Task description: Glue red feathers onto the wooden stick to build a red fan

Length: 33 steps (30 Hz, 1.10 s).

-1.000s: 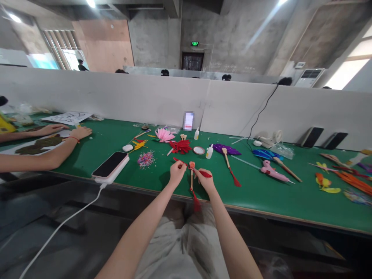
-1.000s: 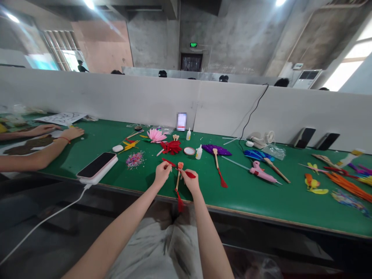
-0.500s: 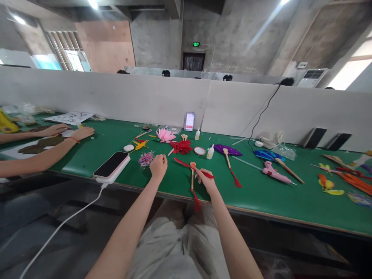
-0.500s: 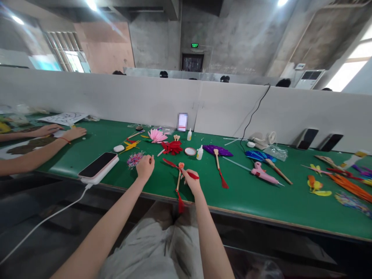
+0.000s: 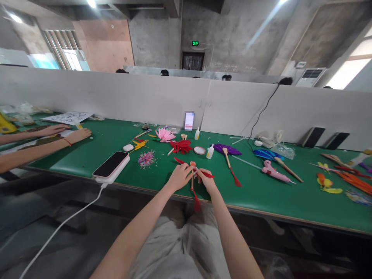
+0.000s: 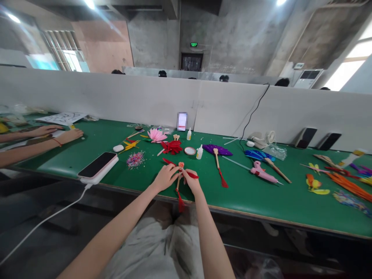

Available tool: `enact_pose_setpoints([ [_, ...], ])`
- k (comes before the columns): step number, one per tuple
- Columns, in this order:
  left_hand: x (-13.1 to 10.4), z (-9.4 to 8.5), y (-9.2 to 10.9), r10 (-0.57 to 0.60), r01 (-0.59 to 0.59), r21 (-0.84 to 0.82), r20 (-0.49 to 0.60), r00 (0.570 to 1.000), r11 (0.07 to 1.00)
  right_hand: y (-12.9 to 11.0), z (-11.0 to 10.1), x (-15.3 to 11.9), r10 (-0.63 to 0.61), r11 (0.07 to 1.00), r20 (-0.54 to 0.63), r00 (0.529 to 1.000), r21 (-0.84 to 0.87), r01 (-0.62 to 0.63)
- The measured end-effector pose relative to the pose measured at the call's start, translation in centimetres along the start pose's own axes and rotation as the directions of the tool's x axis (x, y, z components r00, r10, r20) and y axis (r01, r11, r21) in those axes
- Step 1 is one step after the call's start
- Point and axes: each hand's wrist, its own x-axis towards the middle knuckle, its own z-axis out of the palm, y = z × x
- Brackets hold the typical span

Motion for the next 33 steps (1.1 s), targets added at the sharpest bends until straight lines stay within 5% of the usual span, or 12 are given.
enact_pose_setpoints([
  [9, 0.5, 0.6, -0.7, -0.237, 0.214, -0.251, -0.064, 0.969, 0.944, -0.3, -0.1, -0.1, -0.002, 1.000, 0.031, 1.000, 0.004, 0.002],
  [15, 0.6, 0.7, 0.0, -0.208, 0.221, -0.267, 0.077, 0.975, 0.938, -0.5, 0.1, -0.1, -0.040, 0.998, -0.013, 0.999, -0.044, 0.040],
  [33, 0.6, 0.4, -0.3, -0.325, 0.353, -0.418, 0.138, 0.936, 0.837, -0.8, 0.1, -0.1, -0.050, 0.992, 0.029, 0.998, -0.115, 0.053],
])
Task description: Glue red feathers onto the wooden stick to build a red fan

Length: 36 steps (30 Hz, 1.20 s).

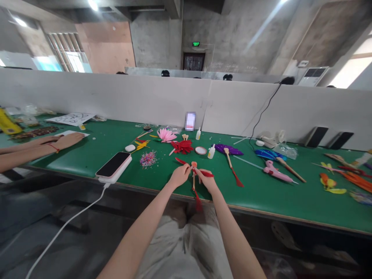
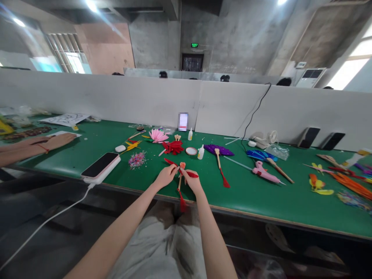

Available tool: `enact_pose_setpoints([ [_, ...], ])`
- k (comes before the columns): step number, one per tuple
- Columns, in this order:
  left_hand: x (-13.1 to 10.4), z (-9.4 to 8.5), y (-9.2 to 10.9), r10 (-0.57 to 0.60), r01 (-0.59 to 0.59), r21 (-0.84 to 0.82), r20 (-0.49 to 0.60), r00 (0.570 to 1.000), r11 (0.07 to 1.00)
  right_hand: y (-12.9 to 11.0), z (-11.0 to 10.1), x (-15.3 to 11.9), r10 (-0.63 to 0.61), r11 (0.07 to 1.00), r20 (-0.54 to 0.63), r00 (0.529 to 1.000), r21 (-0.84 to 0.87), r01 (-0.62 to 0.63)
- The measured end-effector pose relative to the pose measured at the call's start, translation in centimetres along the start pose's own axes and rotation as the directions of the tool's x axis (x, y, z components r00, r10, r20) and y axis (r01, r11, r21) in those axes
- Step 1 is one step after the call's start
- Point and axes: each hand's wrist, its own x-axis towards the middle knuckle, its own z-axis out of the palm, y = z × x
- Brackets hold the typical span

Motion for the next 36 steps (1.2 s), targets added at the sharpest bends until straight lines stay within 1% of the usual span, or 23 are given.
enact_pose_setpoints([
  [6, 0.2, -0.2, -0.3, -0.036, 0.037, -0.112, 0.012, 0.999, 0.993, -0.2, -0.1, 0.0, 0.001, 0.999, 0.011, 1.000, -0.041, 0.000],
  [12, 0.4, -0.4, -1.0, -0.056, 0.069, -0.229, 0.061, 0.997, 0.971, 0.4, 0.1, 0.1, 0.011, 0.998, 0.003, 1.000, -0.061, -0.011],
  [17, 0.4, -0.4, -1.3, -0.063, 0.085, -0.260, 0.093, 0.994, 0.962, 0.4, 0.2, 0.1, 0.012, 0.998, 0.000, 1.000, -0.069, -0.012],
  [23, 0.4, -0.3, -1.2, -0.059, 0.077, -0.192, 0.094, 0.994, 0.978, 0.3, 0.1, 0.1, 0.008, 0.996, -0.005, 1.000, -0.086, -0.008],
  [30, 0.5, -0.1, -1.2, -0.063, 0.065, -0.026, 0.091, 0.994, 0.998, 0.1, 0.1, 0.0, -0.002, 0.996, -0.007, 1.000, -0.094, 0.001],
  [36, 0.4, 0.3, -1.1, -0.087, 0.075, 0.117, 0.105, 0.991, 0.990, 0.3, 0.1, 0.1, -0.009, 0.996, -0.017, 1.000, -0.092, 0.008],
])
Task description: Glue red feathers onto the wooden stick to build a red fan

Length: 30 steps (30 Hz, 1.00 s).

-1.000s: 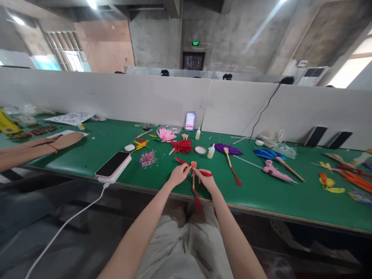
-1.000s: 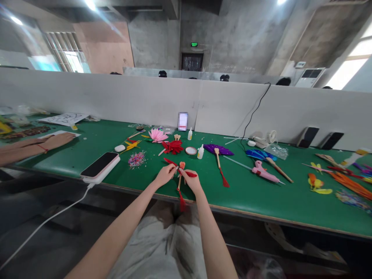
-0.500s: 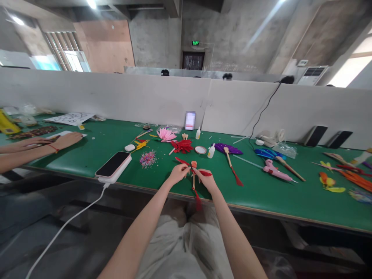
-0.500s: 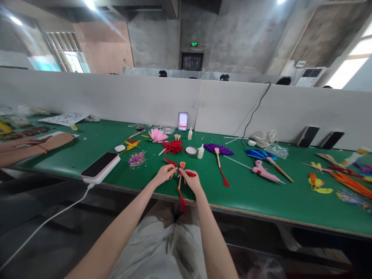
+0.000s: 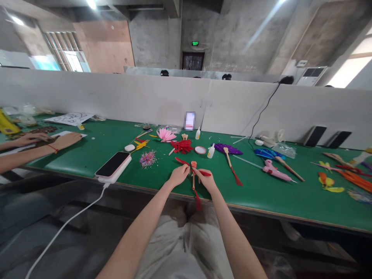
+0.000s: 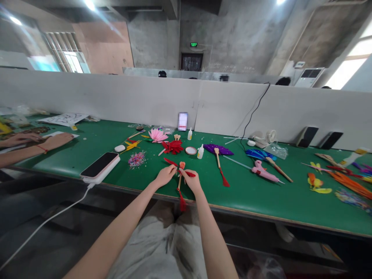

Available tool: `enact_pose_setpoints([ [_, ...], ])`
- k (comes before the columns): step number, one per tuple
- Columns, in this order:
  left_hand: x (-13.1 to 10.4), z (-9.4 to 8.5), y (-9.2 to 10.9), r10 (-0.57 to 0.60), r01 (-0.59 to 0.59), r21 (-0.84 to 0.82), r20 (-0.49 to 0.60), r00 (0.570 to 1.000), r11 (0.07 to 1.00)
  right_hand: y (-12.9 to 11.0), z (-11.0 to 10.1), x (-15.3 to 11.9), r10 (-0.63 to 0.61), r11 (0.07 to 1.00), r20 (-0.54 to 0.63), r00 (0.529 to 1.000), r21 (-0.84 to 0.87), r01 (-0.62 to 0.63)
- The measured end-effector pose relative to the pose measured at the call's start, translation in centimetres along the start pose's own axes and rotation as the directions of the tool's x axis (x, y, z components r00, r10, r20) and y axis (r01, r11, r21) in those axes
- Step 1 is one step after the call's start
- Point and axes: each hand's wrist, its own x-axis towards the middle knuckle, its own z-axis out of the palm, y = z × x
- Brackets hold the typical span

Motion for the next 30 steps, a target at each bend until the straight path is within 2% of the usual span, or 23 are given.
enact_pose_setpoints([
  [12, -0.12, -0.11, 0.56, -0.014, 0.013, 0.142, 0.006, 1.000, 0.990, -0.11, 0.11, -0.05, 0.011, 1.000, -0.010, 1.000, 0.011, -0.011],
  [30, -0.03, -0.11, 0.42, 0.017, -0.017, 0.074, -0.006, 1.000, 0.997, -0.09, -0.01, -0.08, -0.018, 1.000, -0.034, 0.999, 0.012, 0.018],
])
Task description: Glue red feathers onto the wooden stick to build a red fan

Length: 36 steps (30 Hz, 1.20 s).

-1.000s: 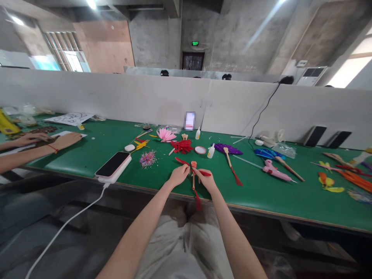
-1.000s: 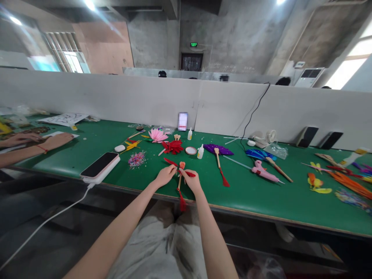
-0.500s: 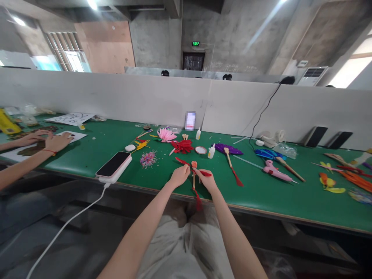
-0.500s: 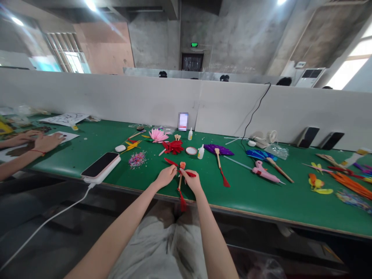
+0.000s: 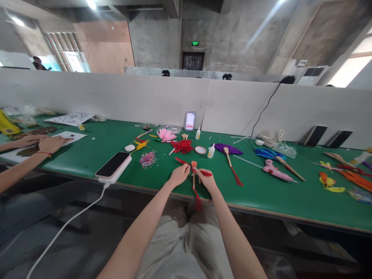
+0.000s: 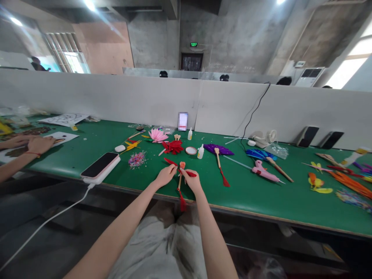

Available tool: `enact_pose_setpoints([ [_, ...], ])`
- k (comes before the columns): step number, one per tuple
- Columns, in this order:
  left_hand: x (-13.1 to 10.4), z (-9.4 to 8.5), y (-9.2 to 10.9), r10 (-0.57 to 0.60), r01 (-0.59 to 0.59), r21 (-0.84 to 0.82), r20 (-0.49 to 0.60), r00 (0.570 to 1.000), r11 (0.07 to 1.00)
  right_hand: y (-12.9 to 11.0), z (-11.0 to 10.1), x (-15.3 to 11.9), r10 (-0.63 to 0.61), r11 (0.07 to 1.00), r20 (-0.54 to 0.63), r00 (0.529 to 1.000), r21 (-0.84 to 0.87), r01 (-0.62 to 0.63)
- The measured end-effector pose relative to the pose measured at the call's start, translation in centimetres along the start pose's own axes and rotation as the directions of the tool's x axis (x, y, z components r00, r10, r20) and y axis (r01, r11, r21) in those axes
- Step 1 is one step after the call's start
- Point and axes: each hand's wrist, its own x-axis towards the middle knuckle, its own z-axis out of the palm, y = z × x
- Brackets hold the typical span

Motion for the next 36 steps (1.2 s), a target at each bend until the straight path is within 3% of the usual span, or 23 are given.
enact_pose_setpoints([
  [26, -0.16, 0.17, -0.44, -0.020, 0.016, -0.171, -0.018, 1.000, 0.985, -0.03, 0.26, 0.00, 0.015, 1.000, -0.015, 1.000, -0.013, -0.015],
  [36, 0.01, 0.03, -0.37, -0.055, 0.017, -0.274, -0.130, 0.990, 0.962, 0.16, 0.14, -0.01, 0.022, 1.000, -0.018, 1.000, 0.009, -0.022],
])
